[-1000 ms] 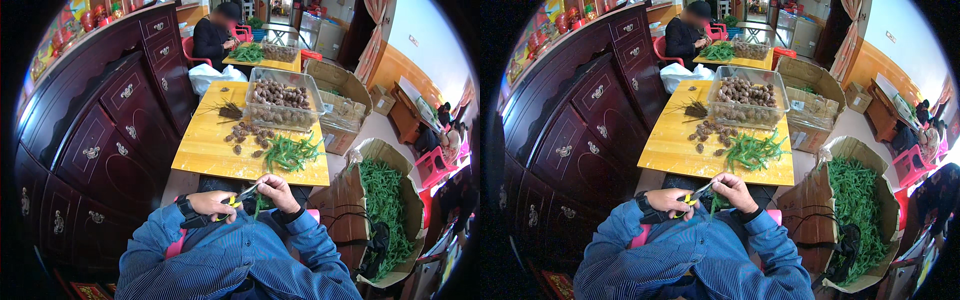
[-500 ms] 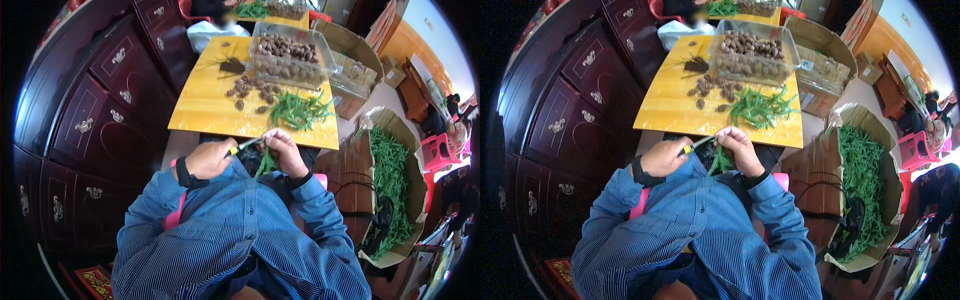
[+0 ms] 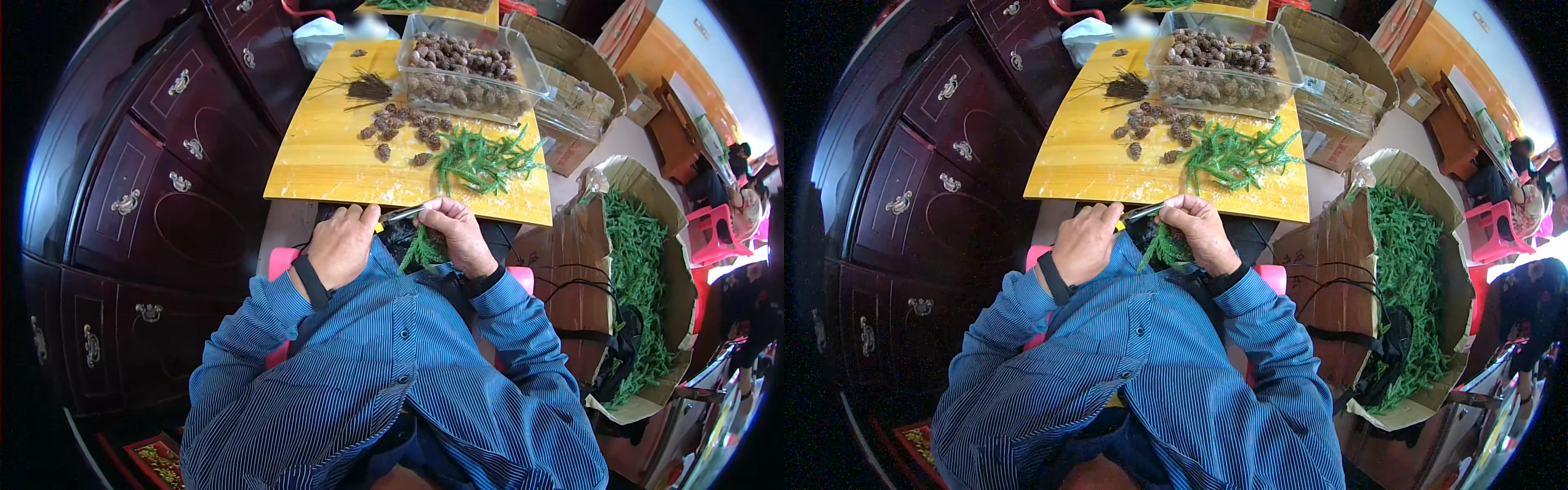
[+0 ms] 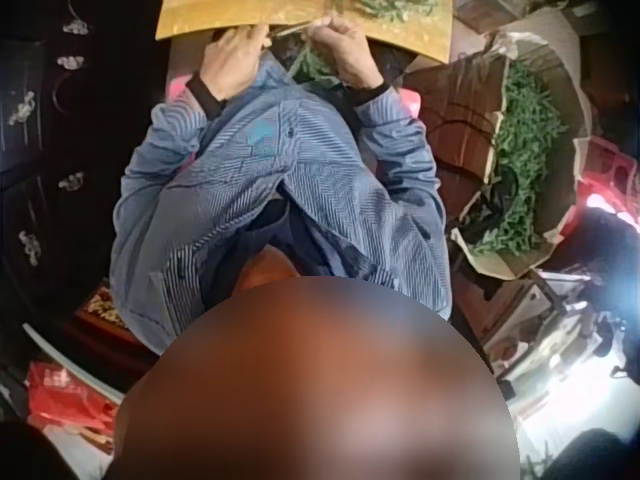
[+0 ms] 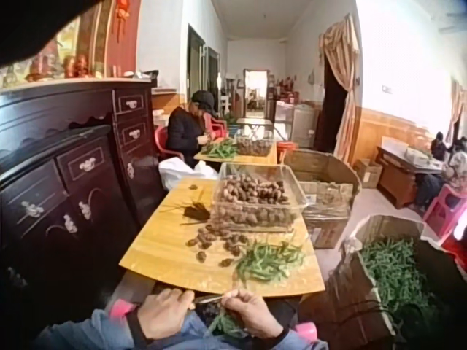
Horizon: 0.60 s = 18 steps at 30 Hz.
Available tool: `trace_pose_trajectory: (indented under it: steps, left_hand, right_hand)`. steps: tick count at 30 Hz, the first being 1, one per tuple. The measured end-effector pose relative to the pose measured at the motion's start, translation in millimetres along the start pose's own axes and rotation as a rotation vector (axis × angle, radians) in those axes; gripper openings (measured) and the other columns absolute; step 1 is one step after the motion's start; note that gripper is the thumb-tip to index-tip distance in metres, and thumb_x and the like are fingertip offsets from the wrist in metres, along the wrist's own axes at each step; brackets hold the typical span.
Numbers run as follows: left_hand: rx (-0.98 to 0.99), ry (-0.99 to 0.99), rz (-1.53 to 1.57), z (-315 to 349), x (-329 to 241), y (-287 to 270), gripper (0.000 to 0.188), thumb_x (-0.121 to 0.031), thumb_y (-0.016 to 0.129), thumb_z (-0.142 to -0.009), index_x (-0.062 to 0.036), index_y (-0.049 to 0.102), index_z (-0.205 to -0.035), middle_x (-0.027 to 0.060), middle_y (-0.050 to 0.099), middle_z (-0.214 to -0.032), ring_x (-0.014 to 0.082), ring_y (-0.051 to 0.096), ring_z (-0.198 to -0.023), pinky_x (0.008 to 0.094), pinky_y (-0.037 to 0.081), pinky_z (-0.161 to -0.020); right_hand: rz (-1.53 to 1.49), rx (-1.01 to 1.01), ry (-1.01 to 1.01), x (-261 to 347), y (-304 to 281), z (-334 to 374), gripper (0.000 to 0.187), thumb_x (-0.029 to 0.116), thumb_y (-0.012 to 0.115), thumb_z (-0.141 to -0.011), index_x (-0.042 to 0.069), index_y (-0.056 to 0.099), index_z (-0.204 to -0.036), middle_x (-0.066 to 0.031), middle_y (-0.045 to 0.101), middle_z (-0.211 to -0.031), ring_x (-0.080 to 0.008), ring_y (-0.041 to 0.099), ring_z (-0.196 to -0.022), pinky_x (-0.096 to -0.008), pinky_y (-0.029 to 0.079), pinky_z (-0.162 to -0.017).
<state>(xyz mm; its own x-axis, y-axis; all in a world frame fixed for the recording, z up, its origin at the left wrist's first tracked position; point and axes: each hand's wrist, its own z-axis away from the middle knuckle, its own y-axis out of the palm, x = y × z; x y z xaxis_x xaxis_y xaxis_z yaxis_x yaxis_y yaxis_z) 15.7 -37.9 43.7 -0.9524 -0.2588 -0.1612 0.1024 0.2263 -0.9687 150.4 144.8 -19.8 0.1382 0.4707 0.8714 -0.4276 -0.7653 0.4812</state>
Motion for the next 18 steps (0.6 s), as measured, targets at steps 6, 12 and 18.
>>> trace_pose_trajectory:
  steps: [6,12,18]
  left_hand:
    - [-0.005,0.005,-0.052,-1.4,-0.6,1.3,0.030,-0.006,0.061,-0.084,-0.0005,0.051,-0.112,0.0155,0.060,-0.090,0.0340,0.062,-0.086,0.0463,0.052,-0.067]
    - [-0.010,0.050,-0.067,1.1,6.0,3.1,0.026,-0.006,0.061,-0.083,-0.0015,0.052,-0.107,0.0149,0.060,-0.085,0.0345,0.063,-0.081,0.0466,0.052,-0.064]
    - [0.018,0.035,0.087,9.7,19.0,0.1,0.025,-0.009,0.063,-0.084,-0.0035,0.053,-0.107,0.0163,0.063,-0.081,0.0365,0.065,-0.078,0.0477,0.051,-0.064]
  right_hand:
    - [-0.038,0.003,0.005,3.4,3.3,1.7,0.004,0.006,0.067,-0.090,0.003,0.066,-0.093,-0.0050,0.071,-0.084,-0.0098,0.063,-0.074,-0.0235,0.050,-0.074]
    - [-0.033,-0.008,0.036,2.3,4.3,1.1,0.003,0.004,0.067,-0.089,0.002,0.066,-0.092,-0.0052,0.071,-0.084,-0.0096,0.063,-0.072,-0.0229,0.050,-0.072]
    - [0.017,0.083,0.021,-1.1,6.6,-3.8,0.007,0.007,0.069,-0.090,0.001,0.065,-0.092,-0.0053,0.071,-0.084,-0.0092,0.065,-0.072,-0.0221,0.051,-0.069]
